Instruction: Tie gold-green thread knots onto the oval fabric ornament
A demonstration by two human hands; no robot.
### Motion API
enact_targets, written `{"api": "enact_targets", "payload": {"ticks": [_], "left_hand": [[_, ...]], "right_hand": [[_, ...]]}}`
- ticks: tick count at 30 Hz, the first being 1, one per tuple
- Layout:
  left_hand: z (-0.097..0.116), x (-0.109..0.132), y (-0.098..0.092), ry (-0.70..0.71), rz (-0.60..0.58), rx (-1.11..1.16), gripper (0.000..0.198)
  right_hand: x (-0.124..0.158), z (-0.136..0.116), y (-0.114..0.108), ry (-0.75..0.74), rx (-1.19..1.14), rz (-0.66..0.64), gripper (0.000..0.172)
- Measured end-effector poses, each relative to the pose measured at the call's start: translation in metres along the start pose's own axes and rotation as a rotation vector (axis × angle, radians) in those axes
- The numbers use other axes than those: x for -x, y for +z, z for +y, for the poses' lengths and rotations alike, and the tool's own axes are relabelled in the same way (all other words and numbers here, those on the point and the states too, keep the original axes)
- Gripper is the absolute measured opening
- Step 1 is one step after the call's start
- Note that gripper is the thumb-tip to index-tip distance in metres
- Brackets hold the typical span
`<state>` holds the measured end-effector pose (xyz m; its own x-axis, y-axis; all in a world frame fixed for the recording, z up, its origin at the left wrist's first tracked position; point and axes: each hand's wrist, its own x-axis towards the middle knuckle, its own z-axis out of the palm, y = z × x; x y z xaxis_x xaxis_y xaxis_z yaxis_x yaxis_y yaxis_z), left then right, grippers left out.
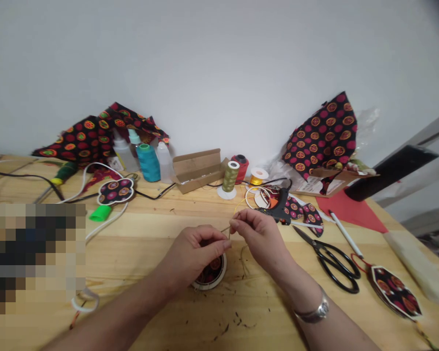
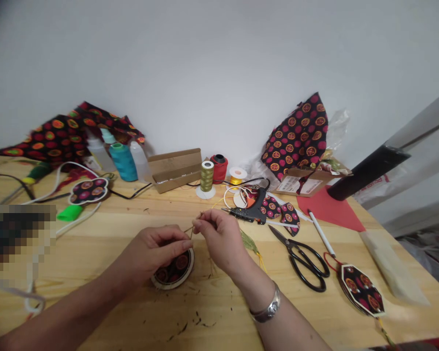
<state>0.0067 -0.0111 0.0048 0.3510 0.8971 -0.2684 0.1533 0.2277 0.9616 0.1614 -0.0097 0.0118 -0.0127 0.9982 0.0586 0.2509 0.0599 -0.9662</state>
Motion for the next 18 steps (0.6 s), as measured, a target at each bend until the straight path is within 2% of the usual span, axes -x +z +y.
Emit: {"api": "enact_targets", "payload": {"ticks": [4, 10, 13, 18], "left_hand": [[-0.003, 0.0, 0.001, 0.158, 0.061, -0.151, 0.016], [-0.008, -0.001, 0.0, 0.261, 0.019, -0.336, 0.02], [-0.005, 0.0, -0.001, 0.268, 0.034, -0.368, 0.021], [-0.001, 0.005, -0.007, 0.482, 0.289, -0.365, 0.021]], "right_hand": [[0.002, -0.001, 0.002, 0.137, -0.2, -0.043, 0.014], [0.003, 0.001, 0.005, 0.221, -0.505, -0.155, 0.02], [0.001, 0.002, 0.003, 0.186, -0.406, -0.107, 0.02], [-0.004, 0.006, -0.005, 0.0, 0.068, 0.071, 0.014]]}}
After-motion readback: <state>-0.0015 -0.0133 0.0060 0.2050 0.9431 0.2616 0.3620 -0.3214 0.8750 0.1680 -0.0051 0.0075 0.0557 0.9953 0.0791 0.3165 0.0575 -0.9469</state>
